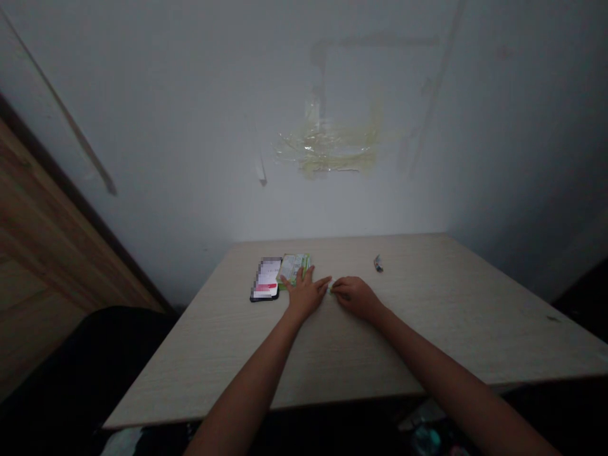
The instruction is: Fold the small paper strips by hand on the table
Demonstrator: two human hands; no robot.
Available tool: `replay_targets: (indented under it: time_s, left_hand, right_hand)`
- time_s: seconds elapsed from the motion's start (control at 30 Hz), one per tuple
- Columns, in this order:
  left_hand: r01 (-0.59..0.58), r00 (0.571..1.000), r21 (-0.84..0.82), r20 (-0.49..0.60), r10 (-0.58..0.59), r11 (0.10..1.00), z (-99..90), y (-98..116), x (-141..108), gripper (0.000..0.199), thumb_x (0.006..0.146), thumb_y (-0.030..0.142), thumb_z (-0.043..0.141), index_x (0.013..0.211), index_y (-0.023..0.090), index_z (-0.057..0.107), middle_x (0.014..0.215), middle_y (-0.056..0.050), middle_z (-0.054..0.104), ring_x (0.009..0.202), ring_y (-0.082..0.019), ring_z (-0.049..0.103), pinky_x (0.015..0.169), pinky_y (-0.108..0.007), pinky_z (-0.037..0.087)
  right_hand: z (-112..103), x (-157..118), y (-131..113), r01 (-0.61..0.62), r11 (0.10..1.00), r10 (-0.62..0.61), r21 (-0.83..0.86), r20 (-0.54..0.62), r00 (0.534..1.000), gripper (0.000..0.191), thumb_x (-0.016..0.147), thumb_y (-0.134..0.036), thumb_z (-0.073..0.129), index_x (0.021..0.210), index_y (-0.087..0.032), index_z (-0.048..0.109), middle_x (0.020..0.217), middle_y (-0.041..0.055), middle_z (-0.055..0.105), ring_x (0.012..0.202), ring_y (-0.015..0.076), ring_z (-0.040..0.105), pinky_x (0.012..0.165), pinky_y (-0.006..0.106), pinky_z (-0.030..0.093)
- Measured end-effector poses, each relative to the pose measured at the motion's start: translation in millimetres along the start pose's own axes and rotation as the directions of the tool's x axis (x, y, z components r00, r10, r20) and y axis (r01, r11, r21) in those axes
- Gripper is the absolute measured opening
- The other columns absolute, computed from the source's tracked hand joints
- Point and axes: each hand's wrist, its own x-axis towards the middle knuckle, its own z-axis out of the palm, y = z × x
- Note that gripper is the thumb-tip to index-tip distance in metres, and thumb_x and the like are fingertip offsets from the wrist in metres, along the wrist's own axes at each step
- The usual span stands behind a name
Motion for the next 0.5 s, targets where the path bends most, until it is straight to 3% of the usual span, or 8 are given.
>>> replay_targets:
  time_s: [0.27, 0.5]
  left_hand:
    - [-0.031, 0.997, -0.015, -0.066, 0.03, 0.999, 1.3, -5.5, 1.7, 0.034, 0.093, 0.057, 0.049, 0.123, 0.054, 0.063, 0.157, 0.0, 0.04, 0.146, -0.039, 0.025, 0.106, -0.082, 0.002]
    - [-0.049, 0.996, -0.011, -0.069, 0.049, 0.999, -4.3, -6.4, -0.7, 0.032, 0.094, 0.054, 0.05, 0.121, 0.051, 0.066, 0.155, 0.001, 0.043, 0.145, -0.036, 0.027, 0.108, -0.08, -0.002]
  right_hand:
    - [-1.9, -0.4, -4.7, -0.001, 1.0, 0.001, 0.002, -0.008, 1.0, 0.028, 0.084, -0.011, 0.057, 0.102, -0.02, 0.076, 0.11, 0.008, 0.073, 0.102, 0.0203, 0.065, 0.097, 0.036, 0.048]
    - [0.8, 1.3, -4.9, -0.083, 0.994, 0.081, -0.071, -0.033, 0.996, 0.022, 0.085, -0.014, 0.055, 0.096, -0.017, 0.074, 0.103, 0.0099, 0.074, 0.098, 0.0214, 0.066, 0.096, 0.036, 0.048]
